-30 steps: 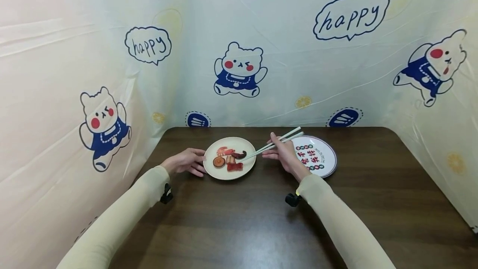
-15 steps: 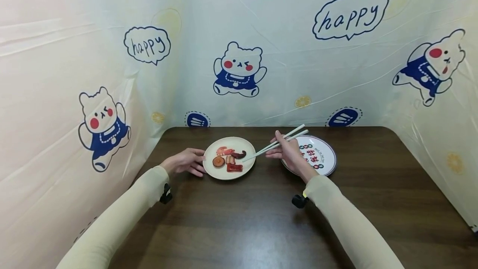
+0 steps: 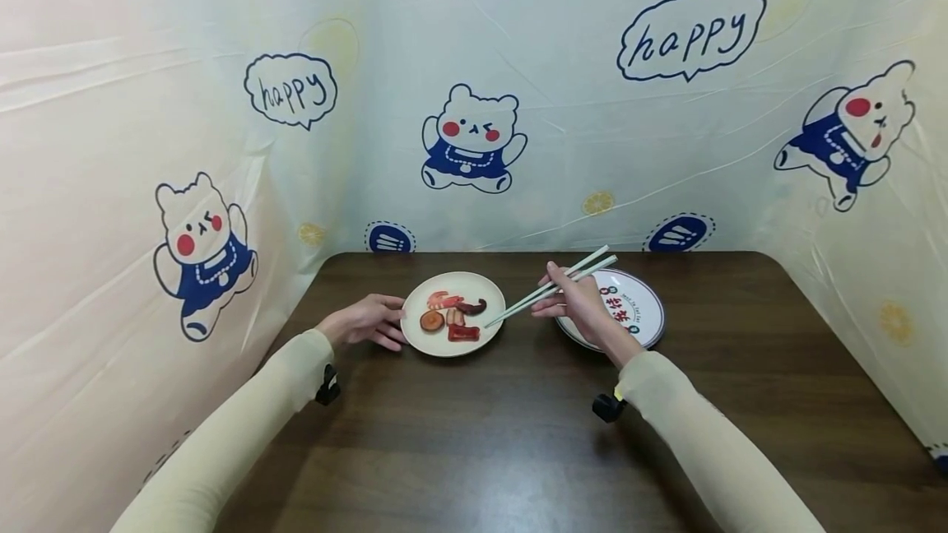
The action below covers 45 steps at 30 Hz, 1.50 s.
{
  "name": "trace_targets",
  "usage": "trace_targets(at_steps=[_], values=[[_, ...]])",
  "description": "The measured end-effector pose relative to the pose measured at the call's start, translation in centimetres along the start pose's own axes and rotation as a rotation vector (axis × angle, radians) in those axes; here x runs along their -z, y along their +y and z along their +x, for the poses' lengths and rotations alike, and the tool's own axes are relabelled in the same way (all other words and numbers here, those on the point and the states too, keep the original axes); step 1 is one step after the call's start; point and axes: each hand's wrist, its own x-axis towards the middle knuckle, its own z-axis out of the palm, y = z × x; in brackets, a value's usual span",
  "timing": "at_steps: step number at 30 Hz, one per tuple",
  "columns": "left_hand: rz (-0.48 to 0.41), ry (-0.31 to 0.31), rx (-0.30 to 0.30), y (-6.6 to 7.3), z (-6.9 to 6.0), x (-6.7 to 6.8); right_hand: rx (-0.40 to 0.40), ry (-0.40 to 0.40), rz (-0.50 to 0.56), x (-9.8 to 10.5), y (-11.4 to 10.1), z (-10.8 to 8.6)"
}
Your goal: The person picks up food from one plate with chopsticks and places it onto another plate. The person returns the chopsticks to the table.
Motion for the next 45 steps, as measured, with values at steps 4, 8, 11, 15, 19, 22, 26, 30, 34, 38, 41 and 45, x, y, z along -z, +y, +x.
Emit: trace_targets(at_steps=[4,8,11,15,19,22,26,30,34,38,41,45], values=[[-0.004,0.001,0.006,0.0,-0.1,-0.1,0.031,0.012,-0.022,-0.1,-0.4,-0.5],[-0.004,0.002,0.008,0.0,0.0,-0.1,0.057,0.019,-0.020,-0.7,-0.8,-1.3],[0.000,0.004,0.008,0.0,0.2,0.0,0.086,0.016,-0.029,-1.3,-1.2,-2.0],[0.004,0.006,0.008,0.0,0.3,0.1,0.132,0.025,-0.102,-2.0,-1.7,-2.9],[0.006,0.004,0.004,0.0,0.4,0.1,0.167,0.051,-0.203,-2.1,-1.8,-3.5],[0.008,0.003,0.004,0.0,0.4,0.1,0.193,0.059,-0.279,-2.1,-1.7,-3.8],[0.011,0.005,0.004,0.1,0.2,0.0,0.231,0.041,-0.336,-2.0,-1.6,-4.1],[0.010,0.006,0.001,0.1,0.2,0.0,0.264,0.037,-0.362,-2.0,-1.6,-4.3],[0.008,0.007,0.000,0.0,0.3,0.1,0.304,0.024,-0.464,-2.1,-1.4,-4.5],[0.009,0.006,-0.004,-0.1,0.3,0.1,0.490,-0.036,-0.670,-2.2,-1.0,-4.4],[0.011,0.004,-0.005,-0.1,0.3,0.1,0.716,-0.059,-0.874,-2.2,-0.5,-4.2],[0.008,0.003,0.000,0.0,0.2,0.1,0.884,-0.052,-1.079,-2.4,0.1,-4.1]])
